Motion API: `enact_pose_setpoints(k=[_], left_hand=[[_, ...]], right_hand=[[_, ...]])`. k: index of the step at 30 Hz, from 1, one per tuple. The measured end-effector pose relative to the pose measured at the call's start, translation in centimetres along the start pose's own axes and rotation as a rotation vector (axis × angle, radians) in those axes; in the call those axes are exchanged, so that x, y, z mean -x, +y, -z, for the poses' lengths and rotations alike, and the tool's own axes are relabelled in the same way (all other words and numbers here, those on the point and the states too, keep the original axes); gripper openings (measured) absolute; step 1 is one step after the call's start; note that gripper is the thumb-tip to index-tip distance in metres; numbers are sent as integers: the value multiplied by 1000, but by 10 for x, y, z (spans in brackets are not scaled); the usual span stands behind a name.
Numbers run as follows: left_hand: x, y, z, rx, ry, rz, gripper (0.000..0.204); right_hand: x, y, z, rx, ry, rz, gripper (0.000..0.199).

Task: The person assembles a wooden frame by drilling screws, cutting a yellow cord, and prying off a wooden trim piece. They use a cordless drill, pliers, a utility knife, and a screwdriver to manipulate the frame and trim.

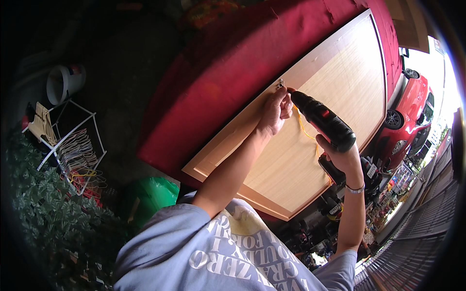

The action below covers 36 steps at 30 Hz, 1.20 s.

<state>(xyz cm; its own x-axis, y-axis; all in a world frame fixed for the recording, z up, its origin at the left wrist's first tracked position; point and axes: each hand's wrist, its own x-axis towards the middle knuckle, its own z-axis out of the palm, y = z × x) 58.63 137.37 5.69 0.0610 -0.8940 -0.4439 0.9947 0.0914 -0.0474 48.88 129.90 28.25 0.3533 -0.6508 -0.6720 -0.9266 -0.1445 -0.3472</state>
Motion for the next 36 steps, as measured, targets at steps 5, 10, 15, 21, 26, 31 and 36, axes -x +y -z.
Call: enact_pose_setpoints(k=[5,10,15,21,26,31,36], left_hand=[[2,2,-1,0,-4,-10,31],[2,1,-2,22,-1,-24,30],[-1,-5,2,91,24,-42,28],[1,-1,0,9,-52,-52,31],[23,23,-10,-557,-34,-95,23],[25,59,-20,-1505,142,-627,10],[-11,92,-18,-1833,-96,-732,14]], right_hand=[[-3,-2,1,22,16,95,25],[-7,-12,13,107,-47,20,28],[-16,-31,34,469,87,241,44],[-37,-58,49,224,-92,99,41],[-35,-65,49,223,-134,67,36],[-37,-58,48,208,-102,162,36],[-36,-56,50,195,-134,123,37]])
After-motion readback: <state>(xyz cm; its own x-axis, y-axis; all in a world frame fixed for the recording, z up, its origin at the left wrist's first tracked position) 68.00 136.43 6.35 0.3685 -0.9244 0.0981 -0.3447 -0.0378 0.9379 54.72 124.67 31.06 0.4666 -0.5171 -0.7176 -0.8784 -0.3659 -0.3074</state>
